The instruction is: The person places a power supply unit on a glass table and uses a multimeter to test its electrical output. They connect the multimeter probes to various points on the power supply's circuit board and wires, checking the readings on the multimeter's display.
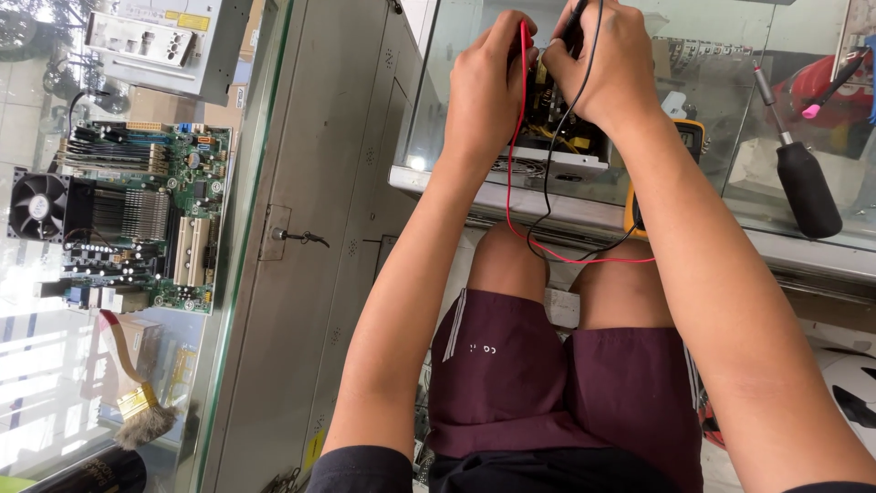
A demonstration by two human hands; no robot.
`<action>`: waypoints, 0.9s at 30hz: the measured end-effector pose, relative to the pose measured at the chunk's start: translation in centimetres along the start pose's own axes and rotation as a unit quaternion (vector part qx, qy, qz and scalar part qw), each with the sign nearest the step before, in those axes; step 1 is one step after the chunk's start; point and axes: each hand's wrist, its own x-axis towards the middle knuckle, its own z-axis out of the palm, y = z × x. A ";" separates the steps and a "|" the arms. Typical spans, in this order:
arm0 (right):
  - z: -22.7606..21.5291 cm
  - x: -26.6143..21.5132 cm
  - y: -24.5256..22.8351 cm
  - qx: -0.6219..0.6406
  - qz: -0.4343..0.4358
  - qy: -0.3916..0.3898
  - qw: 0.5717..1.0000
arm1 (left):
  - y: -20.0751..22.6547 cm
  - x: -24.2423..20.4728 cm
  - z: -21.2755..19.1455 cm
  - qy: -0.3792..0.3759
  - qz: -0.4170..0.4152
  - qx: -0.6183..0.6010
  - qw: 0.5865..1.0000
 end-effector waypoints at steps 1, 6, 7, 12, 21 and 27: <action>0.1 0.0 0.1 -0.013 -0.003 0.003 1.000 | 0.0 0.0 0.0 0.000 -0.001 0.002 1.000; 0.4 0.0 0.9 -0.036 -0.054 0.008 0.998 | 0.1 0.1 -0.2 0.003 -0.001 -0.008 1.000; 0.3 -0.1 0.7 -0.028 -0.054 -0.001 0.998 | 0.2 0.1 -0.2 0.003 -0.008 -0.012 1.000; -0.1 -0.2 0.5 -0.002 -0.064 -0.005 0.998 | 0.2 0.2 -0.2 0.007 -0.003 -0.014 1.000; 0.1 -0.2 1.1 -0.011 -0.071 0.002 0.997 | 0.3 0.1 -0.3 0.008 -0.006 -0.029 1.000; 0.3 -0.2 1.2 -0.034 -0.073 0.001 0.997 | 0.1 0.2 -0.3 0.007 -0.002 -0.016 1.000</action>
